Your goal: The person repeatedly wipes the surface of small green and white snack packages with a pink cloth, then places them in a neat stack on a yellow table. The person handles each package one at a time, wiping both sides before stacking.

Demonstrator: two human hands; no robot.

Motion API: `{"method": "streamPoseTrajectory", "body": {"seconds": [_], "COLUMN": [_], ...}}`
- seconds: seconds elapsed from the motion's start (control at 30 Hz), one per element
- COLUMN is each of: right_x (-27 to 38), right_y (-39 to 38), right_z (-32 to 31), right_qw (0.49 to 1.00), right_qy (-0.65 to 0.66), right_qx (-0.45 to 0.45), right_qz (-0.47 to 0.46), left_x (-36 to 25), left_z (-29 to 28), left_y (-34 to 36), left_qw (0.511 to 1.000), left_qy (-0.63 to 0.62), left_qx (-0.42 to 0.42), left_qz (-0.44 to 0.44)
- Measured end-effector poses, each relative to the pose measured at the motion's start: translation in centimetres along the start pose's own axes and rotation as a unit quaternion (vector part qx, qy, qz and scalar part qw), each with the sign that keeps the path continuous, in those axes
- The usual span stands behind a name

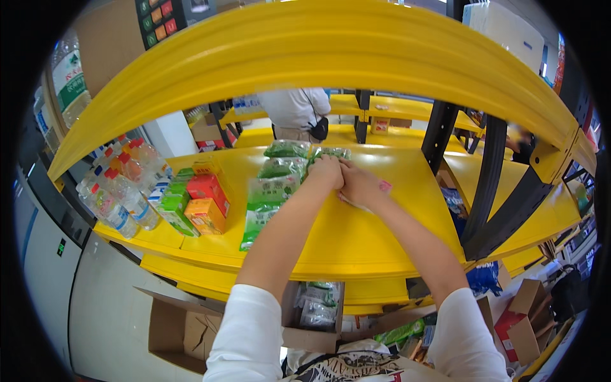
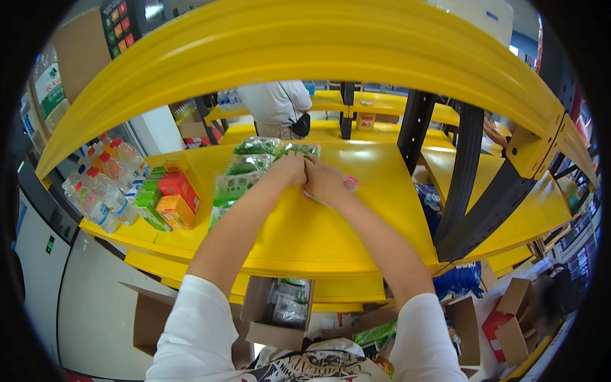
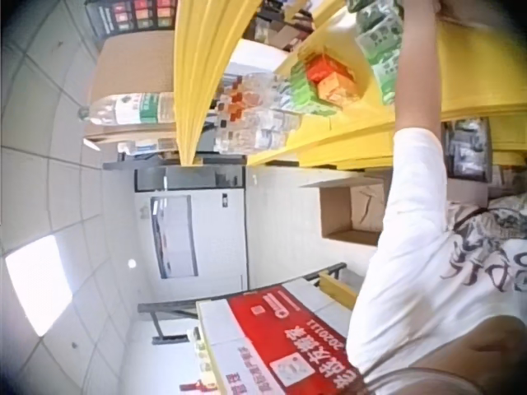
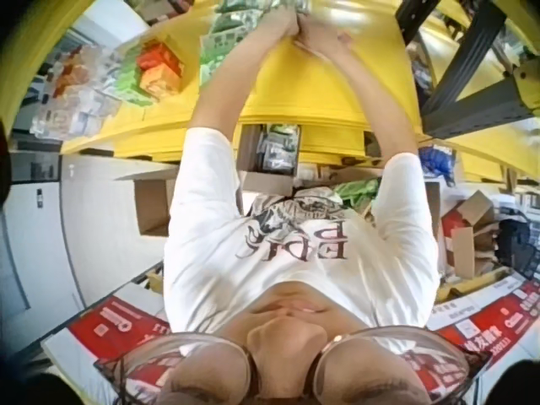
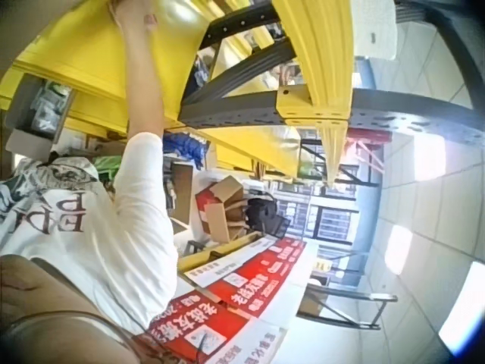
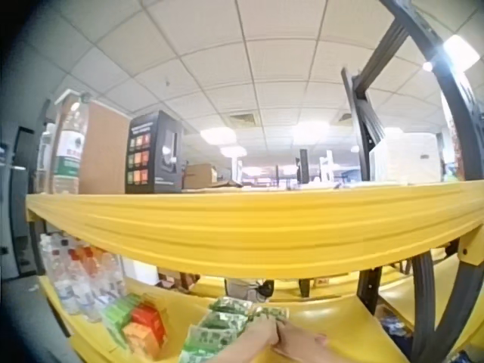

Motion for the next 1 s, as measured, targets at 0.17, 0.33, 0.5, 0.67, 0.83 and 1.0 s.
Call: {"method": "streamPoseTrajectory", "body": {"seconds": [0.17, 0.33, 0.5, 0.67, 0.83, 1.0], "right_x": [-0.9, 0.4, 8.7, 15.6, 16.8, 17.1], "right_y": [1.2, -1.1, -11.0, -18.0, -16.8, -15.1], "right_z": [1.1, -1.8, -6.2, -1.7, 12.5, 20.2], "right_qw": [1.000, 0.991, 0.824, 0.899, 0.913, 0.772], "right_qy": [0.023, 0.077, 0.563, 0.388, 0.026, -0.081], "right_qx": [0.005, -0.104, 0.019, 0.191, 0.403, 0.625], "right_qz": [0.016, -0.033, 0.062, -0.064, -0.053, -0.085], "left_x": [0.6, -0.8, 4.1, 7.6, 11.8, 11.0], "left_z": [3.2, -0.3, 6.1, 19.8, 31.1, 36.4], "left_y": [5.7, -5.3, -24.0, -26.4, -20.4, -17.0], "left_qw": [0.999, 0.961, 0.803, 0.894, 0.955, 0.961], "left_qy": [-0.009, -0.089, -0.297, -0.436, -0.274, -0.066], "left_qx": [-0.040, -0.234, -0.395, -0.075, 0.105, 0.268], "left_qz": [-0.013, 0.115, 0.333, 0.077, 0.039, 0.011]}}
Point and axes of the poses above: each hand's wrist, its own y-axis towards the middle knuckle, its own z-axis out of the palm, x = y × z, the point moved 1 cm from there along y, towards the middle knuckle, and after that the axes turned 11 degrees about -z, right-handed, at the moved point
